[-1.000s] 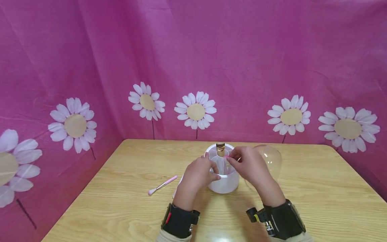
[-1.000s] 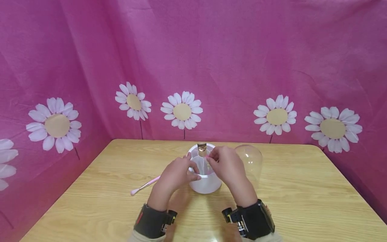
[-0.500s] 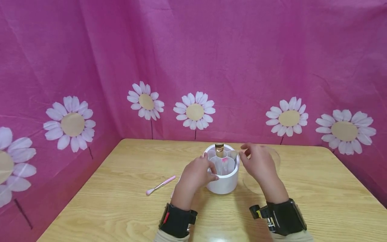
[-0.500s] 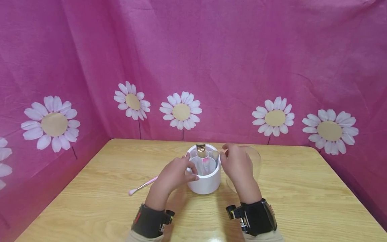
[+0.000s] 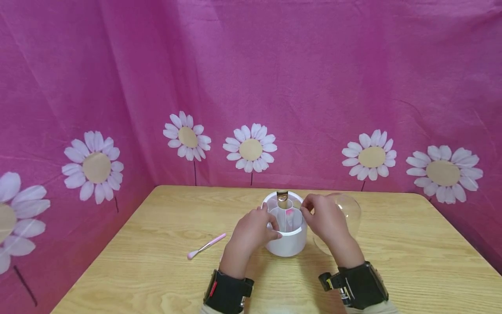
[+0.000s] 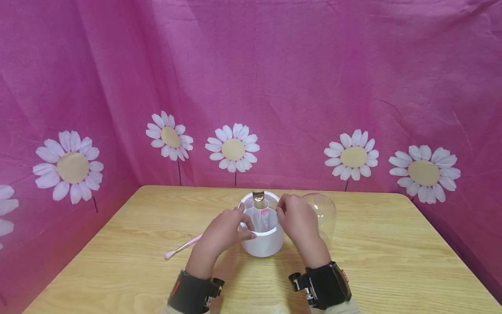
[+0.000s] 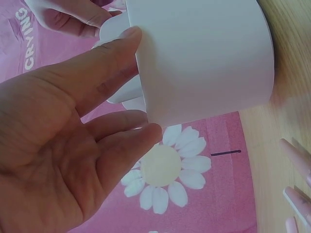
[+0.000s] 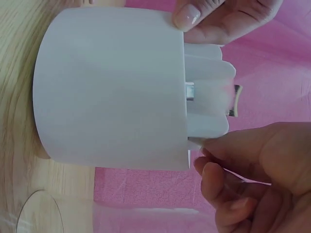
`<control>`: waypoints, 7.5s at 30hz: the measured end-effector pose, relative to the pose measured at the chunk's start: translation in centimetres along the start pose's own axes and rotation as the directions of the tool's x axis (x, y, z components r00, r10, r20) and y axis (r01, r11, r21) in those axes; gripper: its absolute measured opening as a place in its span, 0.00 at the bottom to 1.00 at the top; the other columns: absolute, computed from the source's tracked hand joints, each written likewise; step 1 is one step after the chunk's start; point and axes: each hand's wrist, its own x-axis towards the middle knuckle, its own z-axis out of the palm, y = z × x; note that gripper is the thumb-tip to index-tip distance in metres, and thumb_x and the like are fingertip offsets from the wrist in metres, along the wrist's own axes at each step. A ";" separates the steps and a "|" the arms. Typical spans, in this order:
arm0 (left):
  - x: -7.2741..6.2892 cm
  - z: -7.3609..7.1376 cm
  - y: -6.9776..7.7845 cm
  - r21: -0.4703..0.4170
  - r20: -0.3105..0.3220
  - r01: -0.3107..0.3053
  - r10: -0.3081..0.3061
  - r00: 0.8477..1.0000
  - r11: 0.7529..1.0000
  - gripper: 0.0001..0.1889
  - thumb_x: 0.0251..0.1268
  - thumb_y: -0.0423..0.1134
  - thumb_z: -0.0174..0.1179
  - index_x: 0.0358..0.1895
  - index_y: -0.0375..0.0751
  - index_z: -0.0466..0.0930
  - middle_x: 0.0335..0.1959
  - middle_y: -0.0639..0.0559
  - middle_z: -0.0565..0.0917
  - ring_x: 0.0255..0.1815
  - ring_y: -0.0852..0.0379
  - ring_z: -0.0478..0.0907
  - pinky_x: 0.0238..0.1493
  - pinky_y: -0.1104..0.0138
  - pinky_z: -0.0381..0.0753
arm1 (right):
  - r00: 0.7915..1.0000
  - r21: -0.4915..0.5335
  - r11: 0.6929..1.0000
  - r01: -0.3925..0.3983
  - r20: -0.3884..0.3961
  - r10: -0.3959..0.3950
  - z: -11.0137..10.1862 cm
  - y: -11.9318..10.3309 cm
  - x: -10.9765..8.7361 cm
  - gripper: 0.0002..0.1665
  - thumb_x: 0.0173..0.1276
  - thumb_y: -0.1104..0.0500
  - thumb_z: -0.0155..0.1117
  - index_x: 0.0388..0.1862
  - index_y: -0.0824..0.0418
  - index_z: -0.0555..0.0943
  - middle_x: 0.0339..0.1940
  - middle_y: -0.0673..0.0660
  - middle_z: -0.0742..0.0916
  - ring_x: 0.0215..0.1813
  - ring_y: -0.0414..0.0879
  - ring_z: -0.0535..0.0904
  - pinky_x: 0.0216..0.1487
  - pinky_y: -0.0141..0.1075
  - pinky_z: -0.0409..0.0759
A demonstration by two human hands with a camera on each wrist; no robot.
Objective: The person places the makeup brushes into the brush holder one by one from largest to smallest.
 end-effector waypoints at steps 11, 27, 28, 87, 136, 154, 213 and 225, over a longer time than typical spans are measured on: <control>0.0 0.0 -0.5 -0.004 0.004 0.009 -0.009 1.000 1.000 0.08 0.57 0.42 0.76 0.26 0.49 0.86 0.71 0.34 0.73 0.61 0.44 0.80 0.43 0.63 0.80 | 1.000 0.000 1.000 0.005 -0.017 -0.005 0.6 -0.1 0.4 0.08 0.65 0.64 0.68 0.39 0.69 0.84 0.30 0.60 0.87 0.31 0.52 0.81 0.31 0.44 0.80; 0.1 -0.1 -1.1 -0.014 -0.006 0.005 -0.005 1.000 1.000 0.08 0.58 0.43 0.76 0.26 0.49 0.86 0.71 0.35 0.72 0.64 0.43 0.78 0.41 0.65 0.79 | 0.999 -0.019 0.999 -0.031 0.004 0.031 0.5 -0.8 0.7 0.05 0.66 0.61 0.67 0.33 0.63 0.86 0.30 0.56 0.88 0.30 0.49 0.79 0.26 0.41 0.76; 0.2 0.0 -1.2 -0.015 -0.006 0.004 -0.004 1.000 1.000 0.08 0.58 0.43 0.76 0.26 0.49 0.87 0.71 0.35 0.72 0.64 0.43 0.78 0.41 0.65 0.79 | 0.999 -0.018 0.999 -0.035 0.013 0.035 0.5 -0.8 0.7 0.06 0.67 0.61 0.67 0.34 0.63 0.86 0.30 0.56 0.88 0.30 0.49 0.79 0.26 0.41 0.76; -3.5 -5.0 -15.5 -0.234 -0.051 0.363 -0.385 0.922 0.902 0.07 0.61 0.31 0.61 0.26 0.35 0.76 0.23 0.51 0.68 0.26 0.55 0.65 0.30 0.65 0.66 | 0.998 -0.003 1.000 0.019 0.058 -0.019 -2.6 -1.2 0.6 0.08 0.69 0.59 0.64 0.37 0.64 0.84 0.31 0.57 0.86 0.30 0.48 0.77 0.29 0.37 0.74; 1.4 -1.6 -4.4 -0.109 -0.232 -0.144 0.115 0.966 0.984 0.07 0.64 0.42 0.71 0.43 0.47 0.91 0.49 0.53 0.87 0.55 0.53 0.81 0.55 0.57 0.82 | 0.970 0.171 0.970 0.171 -0.200 -0.135 -3.8 -2.9 -0.1 0.07 0.68 0.57 0.71 0.38 0.61 0.87 0.31 0.54 0.88 0.30 0.46 0.81 0.26 0.32 0.76; 2.1 -0.1 -3.5 -0.064 -0.055 -0.121 0.118 0.992 0.991 0.09 0.62 0.39 0.72 0.45 0.46 0.91 0.69 0.42 0.76 0.69 0.48 0.75 0.62 0.60 0.78 | 0.989 0.052 0.999 0.010 -0.149 -0.003 -3.2 -1.7 0.1 0.09 0.69 0.55 0.70 0.38 0.61 0.88 0.30 0.56 0.88 0.29 0.48 0.79 0.23 0.37 0.72; 2.0 0.0 -2.8 -0.070 -0.001 -0.070 0.070 0.998 0.995 0.08 0.60 0.43 0.74 0.42 0.50 0.91 0.74 0.42 0.71 0.70 0.48 0.73 0.56 0.63 0.80 | 0.981 0.068 0.996 0.064 0.181 -0.075 -1.9 -1.1 0.7 0.06 0.66 0.62 0.68 0.30 0.63 0.85 0.27 0.53 0.85 0.30 0.46 0.78 0.31 0.37 0.77; 2.0 0.2 -2.8 -0.058 -0.018 -0.074 0.073 0.997 0.996 0.08 0.59 0.43 0.75 0.41 0.50 0.91 0.71 0.44 0.74 0.68 0.49 0.75 0.58 0.61 0.81 | 0.996 0.031 0.999 -0.045 0.074 0.042 -2.1 -1.1 0.6 0.08 0.68 0.61 0.67 0.35 0.66 0.86 0.31 0.58 0.87 0.33 0.50 0.80 0.32 0.39 0.76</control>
